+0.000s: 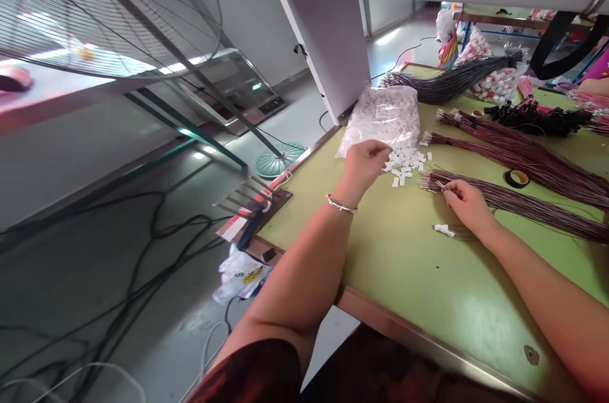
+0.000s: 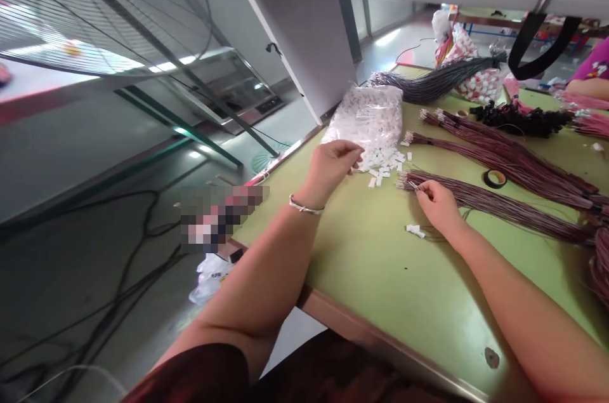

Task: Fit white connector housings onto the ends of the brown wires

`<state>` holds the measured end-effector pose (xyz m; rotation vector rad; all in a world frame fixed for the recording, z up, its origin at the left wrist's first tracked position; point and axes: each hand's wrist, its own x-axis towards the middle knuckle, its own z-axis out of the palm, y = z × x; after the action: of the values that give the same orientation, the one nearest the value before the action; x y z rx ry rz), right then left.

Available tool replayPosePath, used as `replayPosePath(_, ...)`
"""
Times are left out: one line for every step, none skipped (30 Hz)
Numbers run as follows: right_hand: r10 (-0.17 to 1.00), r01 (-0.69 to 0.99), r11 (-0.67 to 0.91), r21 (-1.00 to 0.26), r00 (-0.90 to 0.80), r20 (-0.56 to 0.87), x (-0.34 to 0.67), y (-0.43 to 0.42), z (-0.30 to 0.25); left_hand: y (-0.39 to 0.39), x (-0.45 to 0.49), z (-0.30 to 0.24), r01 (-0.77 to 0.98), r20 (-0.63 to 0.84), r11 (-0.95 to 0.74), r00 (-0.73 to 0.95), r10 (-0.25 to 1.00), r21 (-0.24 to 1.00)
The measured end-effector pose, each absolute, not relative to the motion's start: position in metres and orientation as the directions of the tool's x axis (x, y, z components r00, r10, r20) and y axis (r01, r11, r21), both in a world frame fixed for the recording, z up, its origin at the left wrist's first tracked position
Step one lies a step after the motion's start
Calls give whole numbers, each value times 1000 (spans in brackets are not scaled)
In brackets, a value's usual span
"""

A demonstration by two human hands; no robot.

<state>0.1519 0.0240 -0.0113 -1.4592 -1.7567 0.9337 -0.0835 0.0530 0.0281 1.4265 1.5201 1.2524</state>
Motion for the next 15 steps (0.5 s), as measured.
replayPosePath(988, 472, 88, -877, -156, 16, 151, 25, -12, 52, -86, 28, 412, 113, -47, -137, 984, 910)
replayPosePath(989, 435, 58, -899, -150, -9, 150, 25, -12, 50, -85, 25, 522, 96, -35, -89, 991, 852)
replayPosePath(989, 408, 32, -913, -145, -30, 150, 25, -11, 50, -82, 21, 626, 86, -46, -34, 996, 778)
replayPosePath(989, 387, 10, -922, -139, -48, 151, 24, -10, 49, -78, 16, 710, 95, -75, 11, 995, 700)
replayPosePath(989, 371, -8, -929, -133, -62, 151, 23, -9, 49, -73, 10, 772, 114, -100, 36, 993, 628)
replayPosePath(990, 359, -20, -933, -126, -69, 151, 22, -7, 49, -67, 5, 816, 134, -116, 48, 990, 566)
replayPosePath(991, 350, -24, -936, -116, -69, 151, 21, -6, 50, -63, 0, 846, 149, -123, 52, 987, 519)
replayPosePath(992, 347, -21, -938, -107, -61, 151, 20, -6, 51, -59, -3, 865, 160, -128, 56, 986, 486)
replayPosePath(994, 347, -12, -938, -98, -49, 151, 19, -5, 51, -57, -6, 876, 169, -135, 62, 984, 463)
replayPosePath(995, 347, -2, -938, -90, -35, 150, 19, -5, 52, -55, -8, 885, 177, -146, 73, 981, 443)
replayPosePath(996, 348, 10, -938, -86, -22, 149, 19, -6, 53, -55, -9, 895, 184, -164, 93, 978, 415)
replayPosePath(997, 347, 19, -938, -81, -10, 148, 19, -6, 54, -55, -10, 908, 189, -186, 121, 975, 377)
replayPosePath(997, 345, 24, -938, -75, -2, 148, 19, -6, 54, -55, -11, 920, 188, -206, 149, 971, 332)
replayPosePath(998, 345, 26, -938, -64, 4, 148, 19, -7, 55, -55, -13, 933, 181, -217, 170, 969, 288)
replayPosePath(999, 348, 25, -937, -53, 7, 148, 19, -7, 56, -55, -14, 942, 173, -221, 181, 968, 253)
